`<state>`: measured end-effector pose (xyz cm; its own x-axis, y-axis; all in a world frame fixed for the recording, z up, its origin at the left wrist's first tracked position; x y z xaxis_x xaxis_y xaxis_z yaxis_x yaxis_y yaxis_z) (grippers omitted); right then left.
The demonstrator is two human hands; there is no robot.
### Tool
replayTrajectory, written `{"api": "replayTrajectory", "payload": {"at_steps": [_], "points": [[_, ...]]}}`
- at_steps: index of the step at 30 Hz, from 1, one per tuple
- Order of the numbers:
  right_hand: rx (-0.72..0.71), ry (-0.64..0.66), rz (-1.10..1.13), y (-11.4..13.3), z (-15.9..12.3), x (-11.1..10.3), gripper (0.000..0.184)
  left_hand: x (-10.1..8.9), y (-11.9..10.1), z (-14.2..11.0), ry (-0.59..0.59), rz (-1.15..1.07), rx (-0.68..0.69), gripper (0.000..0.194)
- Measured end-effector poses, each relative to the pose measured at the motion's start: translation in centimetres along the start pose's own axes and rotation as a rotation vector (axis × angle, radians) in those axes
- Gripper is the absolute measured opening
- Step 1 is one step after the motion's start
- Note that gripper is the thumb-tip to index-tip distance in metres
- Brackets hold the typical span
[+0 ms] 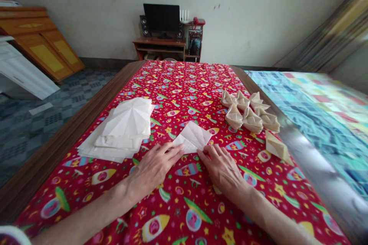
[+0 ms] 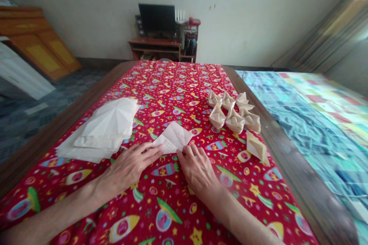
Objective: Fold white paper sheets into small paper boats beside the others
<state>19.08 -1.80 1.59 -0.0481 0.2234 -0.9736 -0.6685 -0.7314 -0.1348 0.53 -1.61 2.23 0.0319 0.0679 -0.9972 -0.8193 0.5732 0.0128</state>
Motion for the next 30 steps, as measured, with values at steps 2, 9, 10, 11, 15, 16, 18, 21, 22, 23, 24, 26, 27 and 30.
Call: {"api": "replayTrajectory", "payload": {"at_steps": [2, 9, 10, 11, 15, 16, 18, 21, 22, 23, 24, 26, 27, 30], "points": [[0.002, 0.001, 0.007, 0.0, 0.0, 0.0, 0.027, 0.1, 0.0, -0.3, -0.008, -0.001, -0.005, 0.058], [0.005, -0.01, 0.022, 0.0, 0.1, -0.2, 0.027, 0.3, 0.5, -1.5, -0.106, -0.027, 0.004, 0.062], [0.007, -0.01, 0.023, 0.0, 0.2, -0.2, 0.027, 0.4, 0.5, -1.6, -0.131, -0.039, 0.008, 0.061], [0.01, -0.01, 0.024, 0.0, 0.2, -0.2, 0.028, 0.4, 0.5, -1.6, -0.156, -0.052, 0.011, 0.06], [0.023, -0.042, 0.062, -0.3, 0.0, -0.1, 0.025, 0.4, 0.5, -1.3, -0.212, -0.095, 0.008, 0.054], [0.026, -0.064, 0.075, -0.7, -0.1, 0.0, 0.025, 0.4, 0.5, -1.1, -0.209, -0.1, 0.009, 0.051], [0.039, -0.126, 0.075, -1.8, -0.3, 0.1, 0.029, 0.2, 0.4, -0.8, -0.198, -0.104, 0.014, 0.046], [0.097, -0.207, -0.031, -4.0, -0.3, 0.3, 0.038, -0.2, 0.4, -0.3, -0.203, -0.102, 0.019, 0.036], [0.113, -0.209, -0.048, -4.7, -0.2, 0.5, 0.038, -0.3, 0.4, -0.2, -0.215, -0.102, 0.018, 0.033], [0.115, -0.201, -0.046, -5.3, 0.0, 0.7, 0.038, -0.4, 0.4, -0.1, -0.227, -0.1, 0.018, 0.03], [0.094, -0.187, -0.034, -5.7, 0.3, 0.8, 0.04, -0.4, 0.3, 0.1, -0.24, -0.097, 0.024, 0.029], [0.04, -0.158, 0.007, -6.1, 0.9, 1.1, 0.043, -0.5, 0.2, 0.3, -0.255, -0.087, 0.035, 0.028], [0.019, -0.147, 0.031, -6.2, 1.1, 1.2, 0.043, -0.4, 0.2, 0.5, -0.255, -0.08, 0.038, 0.028], [-0.008, -0.159, 0.108, -6.3, 1.4, 1.3, 0.038, -0.3, 0.3, 0.9, -0.247, -0.064, 0.042, 0.027]]}}
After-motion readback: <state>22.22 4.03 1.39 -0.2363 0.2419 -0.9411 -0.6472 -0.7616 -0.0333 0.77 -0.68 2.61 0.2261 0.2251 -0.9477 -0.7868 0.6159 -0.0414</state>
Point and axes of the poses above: each hand's wrist, its own z-axis towards the middle knuckle, its own x-axis out of the palm, y = z × x, the point moved 4 cm from there along z, towards the middle knuckle, and after that the axes turned 10 degrees about -x, right-handed, at the moved point
